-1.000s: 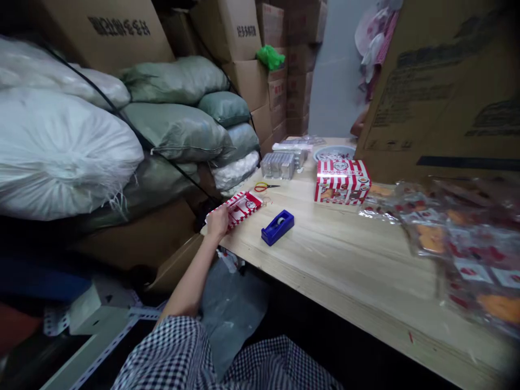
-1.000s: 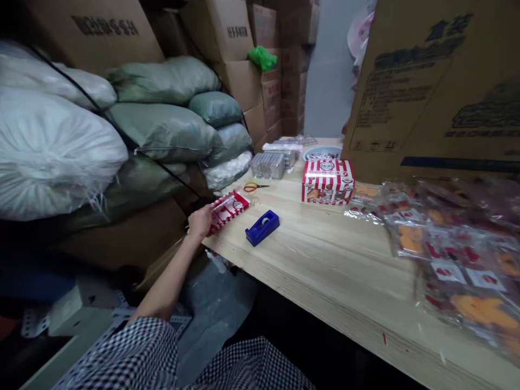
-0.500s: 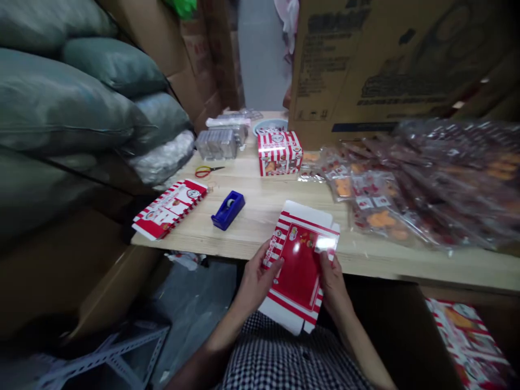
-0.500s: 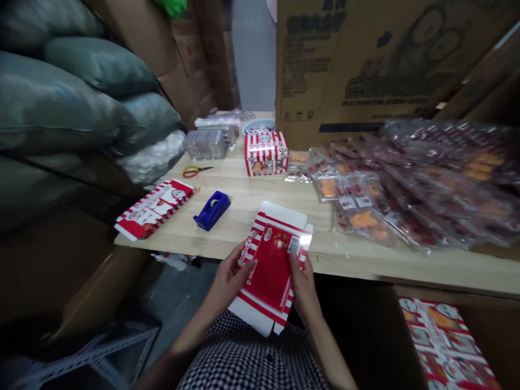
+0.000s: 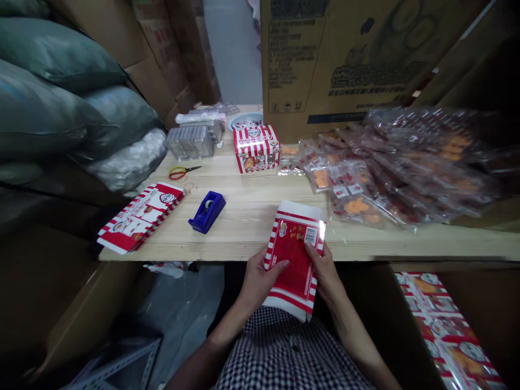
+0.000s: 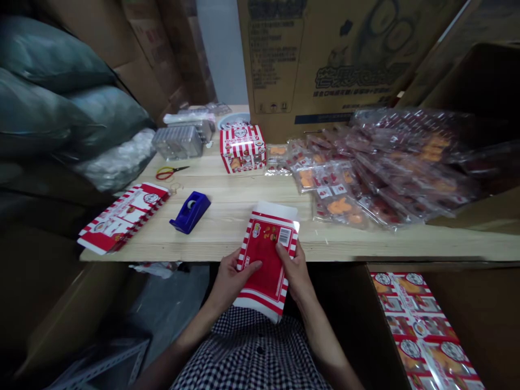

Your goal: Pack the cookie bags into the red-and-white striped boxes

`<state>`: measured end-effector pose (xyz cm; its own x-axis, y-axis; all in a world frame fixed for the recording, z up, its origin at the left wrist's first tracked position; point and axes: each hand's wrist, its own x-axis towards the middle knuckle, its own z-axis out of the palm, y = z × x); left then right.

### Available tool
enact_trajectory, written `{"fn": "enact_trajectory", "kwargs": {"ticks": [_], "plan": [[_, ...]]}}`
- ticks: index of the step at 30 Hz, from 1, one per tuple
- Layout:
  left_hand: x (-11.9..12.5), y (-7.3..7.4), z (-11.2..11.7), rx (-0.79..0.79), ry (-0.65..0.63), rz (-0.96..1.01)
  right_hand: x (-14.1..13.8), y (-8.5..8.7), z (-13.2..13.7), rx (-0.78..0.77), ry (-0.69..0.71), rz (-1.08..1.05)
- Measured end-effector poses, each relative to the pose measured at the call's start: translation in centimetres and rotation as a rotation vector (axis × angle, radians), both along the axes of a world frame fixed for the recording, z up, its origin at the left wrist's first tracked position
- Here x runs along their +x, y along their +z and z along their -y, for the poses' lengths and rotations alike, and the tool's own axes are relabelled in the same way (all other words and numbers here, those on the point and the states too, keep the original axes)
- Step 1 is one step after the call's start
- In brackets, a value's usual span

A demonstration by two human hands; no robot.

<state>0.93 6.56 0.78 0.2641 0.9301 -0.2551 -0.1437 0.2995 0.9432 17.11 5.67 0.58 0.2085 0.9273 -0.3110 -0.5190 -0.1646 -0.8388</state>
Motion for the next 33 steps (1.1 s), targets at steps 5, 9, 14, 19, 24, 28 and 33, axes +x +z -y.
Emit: {"fn": "enact_trajectory", "kwargs": {"ticks": [5, 9, 14, 19, 24, 28, 33], "plan": [[-0.8, 0.2, -0.1, -0.041, 0.007, 0.059, 1.4, 0.5, 0.2, 0.065, 0.142, -0.119], [-1.7, 0.6, -1.1, 0.009, -0.076, 0.097, 2.0, 0.1, 0.0, 0.072, 0.110, -0.115], [-2.2, 1.2, -3.9, 0.180, -0.019, 0.117, 0.9, -0.6, -0.1, 0.083, 0.083, -0.035], [-0.6, 1.3, -4.1, 0.233, -0.001, 0.081, -1.5, -1.0, -1.0, 0.080, -0.028, 0.114], [0.2, 0.6, -3.4, 0.199, 0.071, 0.038, -2.1, -0.8, -1.4, 0.087, -0.049, 0.203], [-0.5, 0.3, -3.3, 0.160, 0.102, 0.086, -0.9, 0.3, -0.9, 0.087, 0.085, 0.044], [-1.4, 0.2, -3.6, 0.116, 0.070, 0.114, 0.3, 0.4, -1.2, 0.095, 0.092, 0.056]]}}
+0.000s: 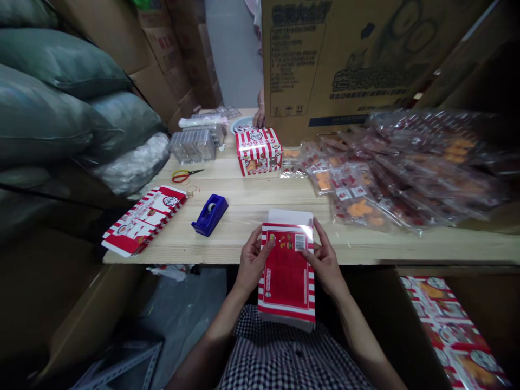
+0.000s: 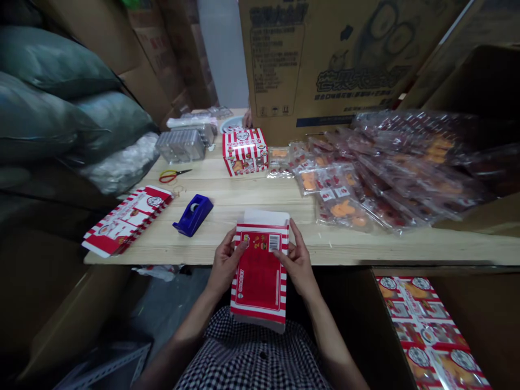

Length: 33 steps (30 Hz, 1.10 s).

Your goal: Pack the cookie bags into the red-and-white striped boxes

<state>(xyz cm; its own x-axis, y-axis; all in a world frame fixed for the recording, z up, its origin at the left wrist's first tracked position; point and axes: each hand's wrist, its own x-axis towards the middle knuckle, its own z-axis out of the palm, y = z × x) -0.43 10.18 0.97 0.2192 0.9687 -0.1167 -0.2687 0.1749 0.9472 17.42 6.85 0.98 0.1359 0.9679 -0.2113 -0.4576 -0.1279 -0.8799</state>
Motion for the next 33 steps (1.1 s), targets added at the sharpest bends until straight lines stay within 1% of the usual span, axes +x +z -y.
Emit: {"fn": "enact_trajectory", "kwargs": {"ticks": [5, 9, 12, 14, 17, 19, 23, 25, 27, 30, 33], "plan": [[-0.8, -0.2, -0.9, 0.126, 0.146, -0.086, -0.6, -0.9, -0.2, 0.012, -0.044, 0.075], [-0.8, -0.7, -1.2, 0.162, 0.232, -0.056, -1.2, -1.6, 0.4, 0.055, -0.098, 0.144], [-0.7, -1.0, -1.2, 0.197, 0.284, -0.107, -1.4, -2.2, 0.9, 0.074, -0.122, 0.177], [-0.8, -1.1, -1.1, 0.248, 0.270, -0.179, -1.3, -2.6, 1.1, 0.093, -0.110, 0.197], [-1.1, -1.3, -1.0, 0.300, 0.200, -0.261, -0.8, -2.7, 1.3, 0.123, -0.038, 0.276], [-1.3, -1.5, -1.1, 0.288, 0.164, -0.290, -0.4, -2.4, 1.2, 0.142, 0.009, 0.348], [-1.7, -1.9, -1.7, 0.229, 0.149, -0.308, -0.1, -1.7, 0.4, 0.156, 0.088, 0.411], [-1.9, -1.9, -1.9, 0.178, 0.127, -0.296, -0.1, -2.0, 0.0, 0.126, 0.090, 0.402], [-2.2, -1.9, -1.6, 0.120, 0.092, -0.266, -0.1, -2.7, -0.1, 0.083, 0.069, 0.361], [-2.7, -2.3, -0.2, 0.067, 0.054, -0.171, 0.0, -4.0, 0.3, 0.060, 0.033, 0.251], [-3.1, -3.2, 1.5, 0.061, 0.123, -0.080, 0.2, -4.7, 0.8, 0.059, -0.001, 0.240]]}}
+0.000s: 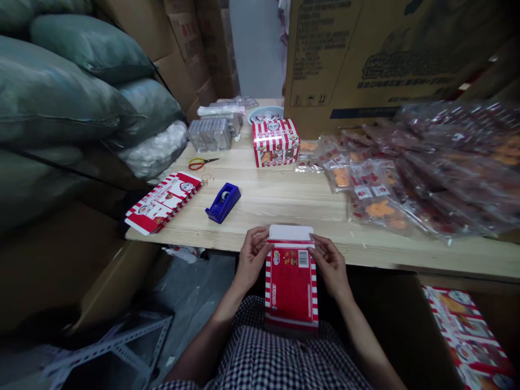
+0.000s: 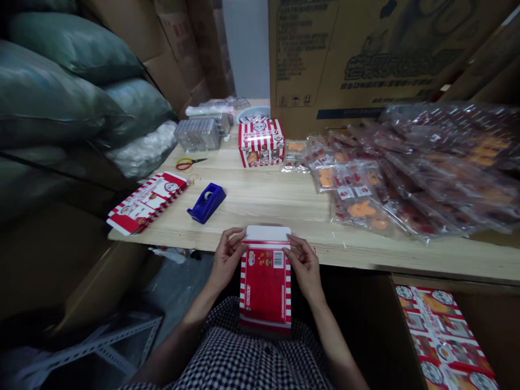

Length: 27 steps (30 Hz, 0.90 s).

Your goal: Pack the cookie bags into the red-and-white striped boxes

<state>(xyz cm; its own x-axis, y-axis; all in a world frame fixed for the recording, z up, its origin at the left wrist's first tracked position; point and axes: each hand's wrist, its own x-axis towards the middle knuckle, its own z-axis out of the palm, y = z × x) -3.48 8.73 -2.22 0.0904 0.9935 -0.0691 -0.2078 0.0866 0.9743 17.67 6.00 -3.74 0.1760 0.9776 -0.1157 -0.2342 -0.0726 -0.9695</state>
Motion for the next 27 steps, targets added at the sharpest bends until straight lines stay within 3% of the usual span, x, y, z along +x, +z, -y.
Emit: {"fn": "enact_trajectory", "kwargs": {"ticks": [4, 8, 12, 17, 21, 24, 27], "plan": [[-0.6, -0.9, 0.6, -0.010, 0.028, -0.059, 0.5, 0.1, -0.1, -0.019, 0.090, -0.018], [-1.4, -0.9, -0.7, 0.000, -0.105, -0.202, 1.0, -0.3, -0.9, -0.056, 0.106, -0.037], [-1.7, -1.5, -2.1, 0.055, -0.237, -0.245, 1.5, -1.8, -1.9, -0.126, 0.101, -0.036], [-0.3, -3.5, -3.2, -0.033, -0.139, -0.156, 1.2, -3.5, -3.6, -0.149, 0.035, -0.033], [0.3, -4.2, -3.4, -0.162, -0.016, 0.021, 1.0, -3.6, -4.2, -0.119, 0.003, -0.079], [0.0, -3.9, -3.4, -0.247, -0.066, 0.136, 1.4, -3.1, -4.0, -0.136, 0.089, -0.186], [-0.1, -3.7, -3.7, -0.301, -0.114, 0.182, 2.1, -2.7, -4.1, -0.191, 0.264, -0.274]]}}
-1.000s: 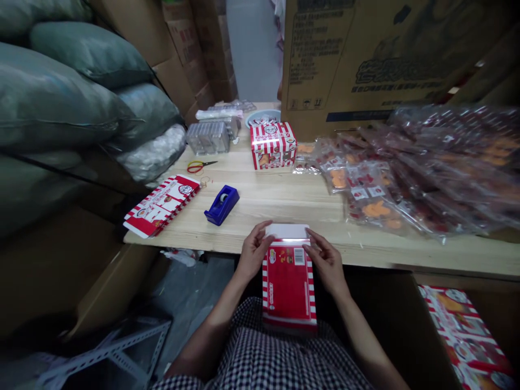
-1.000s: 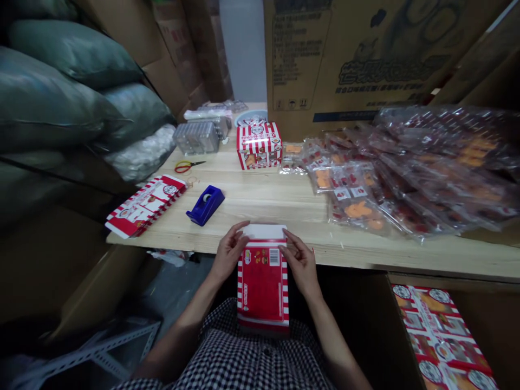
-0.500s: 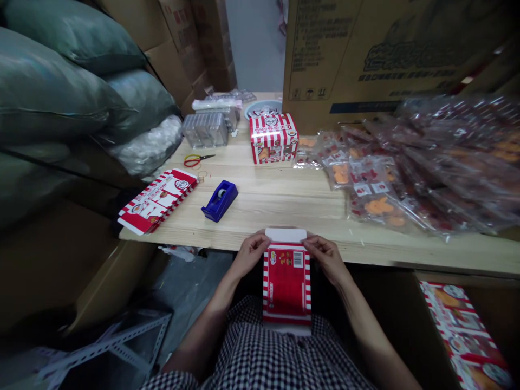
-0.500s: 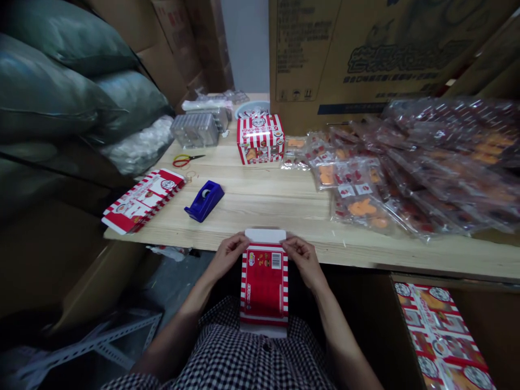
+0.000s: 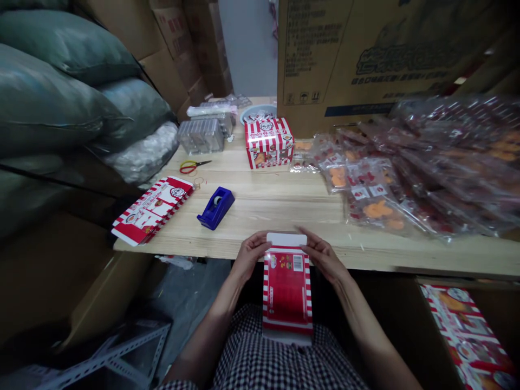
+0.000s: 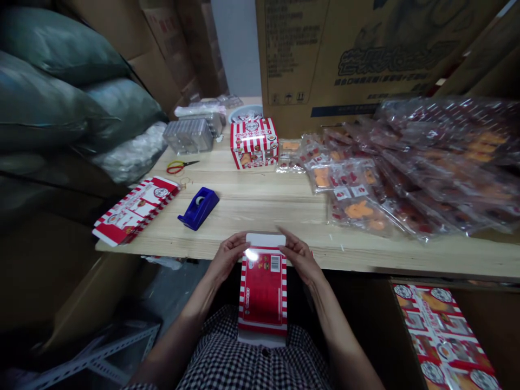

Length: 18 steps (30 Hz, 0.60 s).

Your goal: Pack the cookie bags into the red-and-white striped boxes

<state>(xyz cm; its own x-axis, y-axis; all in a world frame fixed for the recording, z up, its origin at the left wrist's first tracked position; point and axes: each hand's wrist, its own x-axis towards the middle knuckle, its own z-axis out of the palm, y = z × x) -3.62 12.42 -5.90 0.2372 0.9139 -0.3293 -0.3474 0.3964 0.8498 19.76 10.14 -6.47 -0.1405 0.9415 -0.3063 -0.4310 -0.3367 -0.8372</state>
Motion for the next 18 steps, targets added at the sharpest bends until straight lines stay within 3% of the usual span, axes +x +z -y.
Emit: {"fn": "enact_trajectory", "kwargs": {"ticks": [2, 6, 12, 15, 18], "plan": [[0.2, -0.2, -0.3, 0.009, 0.015, 0.008, 0.2, 0.0, -0.3, -0.028, 0.071, -0.035], [0.8, -0.7, -0.7, 0.113, 0.042, -0.028, -0.2, -0.5, -0.6, -0.028, 0.027, -0.010], [-0.3, 0.2, -0.7, 0.337, -0.191, -0.276, -0.1, -1.5, -0.2, 0.173, -0.024, 0.128], [-1.3, 0.7, -0.5, 0.457, -0.332, -0.351, 0.8, -1.2, 0.3, 0.222, 0.055, 0.203], [-1.2, 0.2, -0.2, 0.474, -0.321, -0.387, 1.4, -0.9, 0.6, 0.282, 0.142, 0.310]]}}
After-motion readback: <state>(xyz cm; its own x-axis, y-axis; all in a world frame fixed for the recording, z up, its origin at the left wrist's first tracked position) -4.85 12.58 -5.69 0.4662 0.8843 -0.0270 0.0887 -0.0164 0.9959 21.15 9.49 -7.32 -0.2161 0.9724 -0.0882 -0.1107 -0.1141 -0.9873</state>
